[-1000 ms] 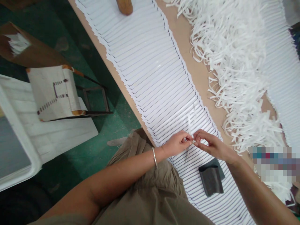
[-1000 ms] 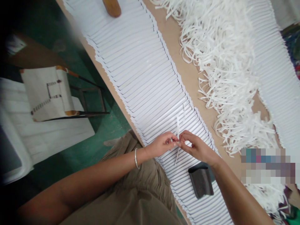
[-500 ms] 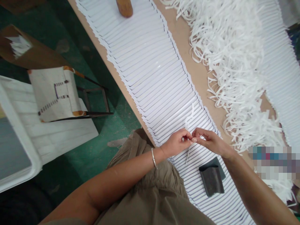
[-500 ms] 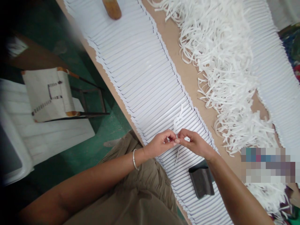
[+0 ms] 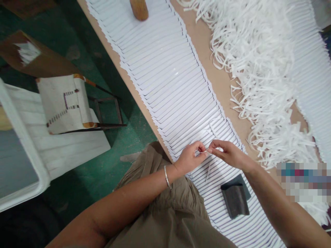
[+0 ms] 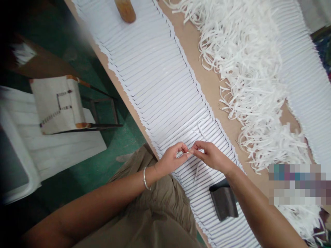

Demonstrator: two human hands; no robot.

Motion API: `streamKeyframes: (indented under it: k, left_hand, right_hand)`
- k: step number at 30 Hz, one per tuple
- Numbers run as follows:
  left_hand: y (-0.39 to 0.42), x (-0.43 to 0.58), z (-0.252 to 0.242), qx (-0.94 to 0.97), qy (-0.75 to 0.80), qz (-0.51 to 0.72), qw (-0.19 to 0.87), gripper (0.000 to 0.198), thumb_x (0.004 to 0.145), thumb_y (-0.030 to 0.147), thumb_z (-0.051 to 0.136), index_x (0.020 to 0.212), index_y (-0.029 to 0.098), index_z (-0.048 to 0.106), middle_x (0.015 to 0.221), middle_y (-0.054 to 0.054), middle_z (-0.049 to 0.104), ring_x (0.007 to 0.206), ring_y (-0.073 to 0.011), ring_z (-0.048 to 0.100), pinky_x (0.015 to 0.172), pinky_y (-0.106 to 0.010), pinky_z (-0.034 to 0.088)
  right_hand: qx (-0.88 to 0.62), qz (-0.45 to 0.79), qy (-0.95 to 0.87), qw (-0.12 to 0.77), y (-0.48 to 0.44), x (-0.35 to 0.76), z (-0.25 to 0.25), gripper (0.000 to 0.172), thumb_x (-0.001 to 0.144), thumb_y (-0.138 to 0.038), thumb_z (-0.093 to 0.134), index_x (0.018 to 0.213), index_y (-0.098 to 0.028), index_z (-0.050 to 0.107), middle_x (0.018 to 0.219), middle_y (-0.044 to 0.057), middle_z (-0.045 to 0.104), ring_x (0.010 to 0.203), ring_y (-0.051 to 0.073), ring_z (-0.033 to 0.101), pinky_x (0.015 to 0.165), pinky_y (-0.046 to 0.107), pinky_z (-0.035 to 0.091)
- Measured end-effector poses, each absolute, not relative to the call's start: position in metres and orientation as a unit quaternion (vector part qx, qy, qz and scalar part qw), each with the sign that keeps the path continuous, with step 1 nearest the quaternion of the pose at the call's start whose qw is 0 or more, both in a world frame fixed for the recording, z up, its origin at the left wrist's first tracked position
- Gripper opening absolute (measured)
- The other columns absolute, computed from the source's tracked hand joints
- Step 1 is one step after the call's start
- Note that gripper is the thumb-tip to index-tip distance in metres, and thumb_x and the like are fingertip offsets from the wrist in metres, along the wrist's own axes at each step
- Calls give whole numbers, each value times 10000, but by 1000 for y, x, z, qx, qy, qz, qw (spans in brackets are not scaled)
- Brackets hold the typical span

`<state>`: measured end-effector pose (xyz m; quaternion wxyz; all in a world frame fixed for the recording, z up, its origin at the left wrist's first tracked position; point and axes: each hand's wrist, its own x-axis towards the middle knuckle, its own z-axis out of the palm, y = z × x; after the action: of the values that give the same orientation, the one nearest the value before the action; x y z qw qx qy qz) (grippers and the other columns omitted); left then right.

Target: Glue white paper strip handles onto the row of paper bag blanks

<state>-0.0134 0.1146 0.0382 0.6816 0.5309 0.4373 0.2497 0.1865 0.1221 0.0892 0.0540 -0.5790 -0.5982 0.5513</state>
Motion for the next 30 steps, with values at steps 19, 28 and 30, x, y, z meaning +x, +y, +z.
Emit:
streamKeyframes:
  k: [19, 28, 30]
  left_hand:
    - [100, -128, -15, 470, 565, 148, 662, 93, 850, 250, 585, 833, 173, 634, 706, -10, 657, 682, -150, 620, 703, -268, 465]
    - [105, -108, -39, 418, 651, 174, 610, 131, 866, 242, 568, 749, 190, 597, 583, 13, 617, 584, -151, 603, 645, -263, 459]
    - [108, -102, -39, 423, 667, 165, 590, 158, 869, 245, 568, 718, 200, 573, 552, 20, 599, 566, -150, 597, 632, -260, 450]
  right_hand:
    - [-555, 451, -692, -97, 180, 250, 58, 189, 882, -326, 524, 742, -228, 606, 664, 3, 688, 600, 151, 595, 617, 275, 421]
    - [-708, 356, -608, 41, 217, 267, 17, 295, 849, -483, 634, 719, -220, 614, 601, 3, 616, 550, 143, 517, 547, 286, 396]
    - [-717, 367, -588, 75, 226, 269, 9, 275, 860, -461, 641, 736, -216, 630, 620, 11, 641, 564, 147, 546, 579, 291, 433]
